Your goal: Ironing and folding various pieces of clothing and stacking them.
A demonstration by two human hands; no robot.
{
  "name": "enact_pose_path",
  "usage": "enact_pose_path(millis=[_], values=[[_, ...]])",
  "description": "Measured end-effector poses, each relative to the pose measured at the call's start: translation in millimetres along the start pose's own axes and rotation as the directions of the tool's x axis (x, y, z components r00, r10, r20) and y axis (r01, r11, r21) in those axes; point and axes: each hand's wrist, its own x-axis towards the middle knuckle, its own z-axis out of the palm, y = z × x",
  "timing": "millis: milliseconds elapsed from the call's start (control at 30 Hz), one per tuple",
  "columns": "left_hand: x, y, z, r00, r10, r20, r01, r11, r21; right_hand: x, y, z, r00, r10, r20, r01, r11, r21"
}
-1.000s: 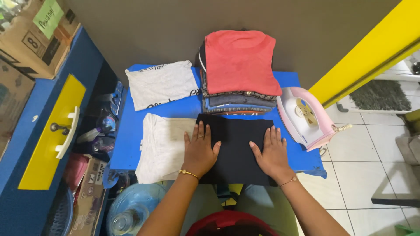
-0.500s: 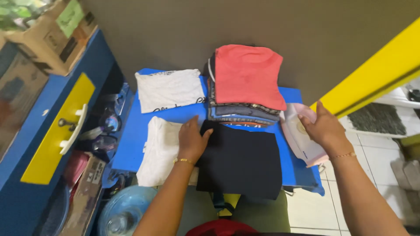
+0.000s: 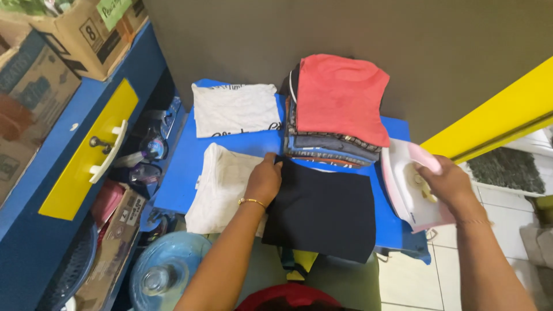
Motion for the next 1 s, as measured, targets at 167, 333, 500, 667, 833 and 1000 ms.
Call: enact_pose_path(millis=[167, 333, 500, 667, 833, 1000], values=[[-14.1, 2.1, -2.5, 0.980, 0.185, -0.070, -0.159, 0.949, 0.271, -95.3, -29.7, -43.4, 0.988, 0.146, 0.043, -0.150, 0.980, 0.131], [-33.5, -8.7, 25.0, 0.890, 0.455, -0.016, -0.425, 0.842, 0.332, -135.6, -95.2, -73.5, 0.963, 0.210, 0.167, -0.235, 0.960, 0.151], [-36.4, -36.5, 38.8, 0.876, 0.480, 0.052, -0.432, 0.731, 0.528, -132.8, -83.9, -79.0, 0.963, 0.244, 0.117, -0.248, 0.968, 0.026], [-35.4, -33.9, 38.2, 0.872, 0.489, 0.029, -0.427, 0.730, 0.534, -151.2, -88.9, -83.3, 0.938, 0.290, 0.188, -0.285, 0.957, -0.050], [-44.5, -24.7, 32.1, 0.870, 0.493, 0.010, -0.425, 0.739, 0.522, -155.1, -151.8, -69.3, 0.907, 0.241, 0.344, -0.226, 0.971, -0.084], [-52.6, -3.4, 11.4, 0.945, 0.256, 0.204, -0.327, 0.778, 0.537, -113.2, -200.4, -33.8, 0.908, -0.282, 0.310, 0.298, 0.954, -0.007]])
